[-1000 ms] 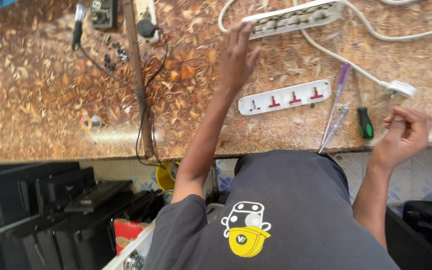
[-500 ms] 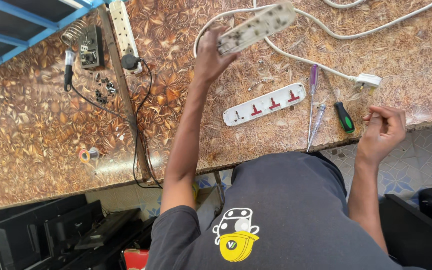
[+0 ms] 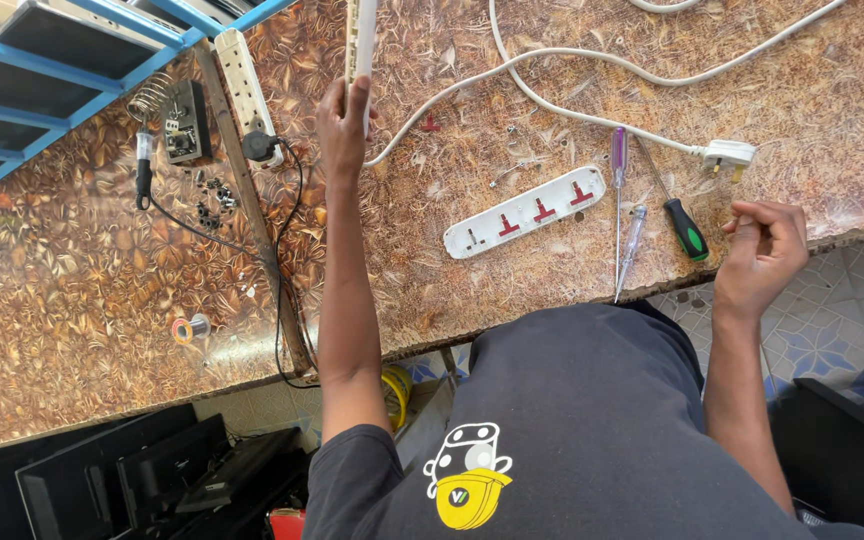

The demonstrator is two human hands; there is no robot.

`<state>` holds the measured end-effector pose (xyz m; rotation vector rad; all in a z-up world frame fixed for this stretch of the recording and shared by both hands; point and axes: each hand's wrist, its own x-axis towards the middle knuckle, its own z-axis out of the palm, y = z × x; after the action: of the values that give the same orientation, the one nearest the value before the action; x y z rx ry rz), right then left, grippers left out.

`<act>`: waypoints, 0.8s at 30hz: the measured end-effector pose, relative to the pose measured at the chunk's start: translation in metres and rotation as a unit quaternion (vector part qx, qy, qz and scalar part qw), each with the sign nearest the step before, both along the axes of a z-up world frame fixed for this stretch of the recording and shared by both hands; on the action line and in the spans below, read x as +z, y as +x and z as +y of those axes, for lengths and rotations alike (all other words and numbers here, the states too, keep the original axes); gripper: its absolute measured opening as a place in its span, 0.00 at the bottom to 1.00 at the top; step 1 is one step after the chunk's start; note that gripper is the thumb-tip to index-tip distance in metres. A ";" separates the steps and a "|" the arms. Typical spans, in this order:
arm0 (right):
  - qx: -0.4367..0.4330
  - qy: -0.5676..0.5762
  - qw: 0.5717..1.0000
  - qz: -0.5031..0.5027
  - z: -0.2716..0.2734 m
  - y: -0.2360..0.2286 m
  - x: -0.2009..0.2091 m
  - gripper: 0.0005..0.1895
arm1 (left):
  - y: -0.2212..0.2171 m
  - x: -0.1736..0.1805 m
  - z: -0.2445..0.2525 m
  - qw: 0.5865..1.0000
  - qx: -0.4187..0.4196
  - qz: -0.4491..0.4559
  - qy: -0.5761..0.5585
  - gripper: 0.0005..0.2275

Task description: The person assembles a power strip by inserting red plastic components into the housing and securing them with screws. They use a screwdriver to tighten the screws and ensure the components are firmly in place.

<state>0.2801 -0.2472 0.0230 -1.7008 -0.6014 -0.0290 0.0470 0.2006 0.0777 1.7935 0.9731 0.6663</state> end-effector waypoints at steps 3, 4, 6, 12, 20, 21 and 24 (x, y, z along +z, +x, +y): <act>0.008 -0.009 1.000 -0.007 0.004 0.000 0.002 0.09 | 0.000 0.007 0.008 0.991 0.041 -0.079 -0.100 0.37; 0.012 -0.016 1.000 -0.008 0.005 -0.001 0.003 0.09 | -0.002 0.006 0.012 0.975 0.057 -0.140 -0.162 0.41; 0.016 -0.014 1.000 -0.010 0.009 -0.001 0.005 0.09 | -0.002 0.013 0.006 0.937 0.061 -0.219 -0.265 0.36; 0.033 -0.001 0.999 -0.012 0.021 -0.003 0.006 0.09 | 0.003 -0.044 0.012 0.778 0.164 -0.367 -0.482 0.32; 0.040 -0.016 0.999 -0.013 0.025 -0.004 0.004 0.09 | 0.005 -0.078 0.019 0.717 0.206 -0.408 -0.526 0.35; 0.040 -0.013 0.999 -0.010 0.027 -0.004 0.004 0.10 | 0.006 -0.082 0.022 0.710 0.231 -0.405 -0.527 0.35; 0.046 -0.013 0.999 -0.002 0.034 -0.009 0.008 0.10 | 0.006 -0.064 0.012 0.725 0.251 -0.377 -0.520 0.34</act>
<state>0.2711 -0.2132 0.0310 -1.6972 -0.6845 0.0420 0.0533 0.2127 0.0142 0.1735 0.9293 0.8280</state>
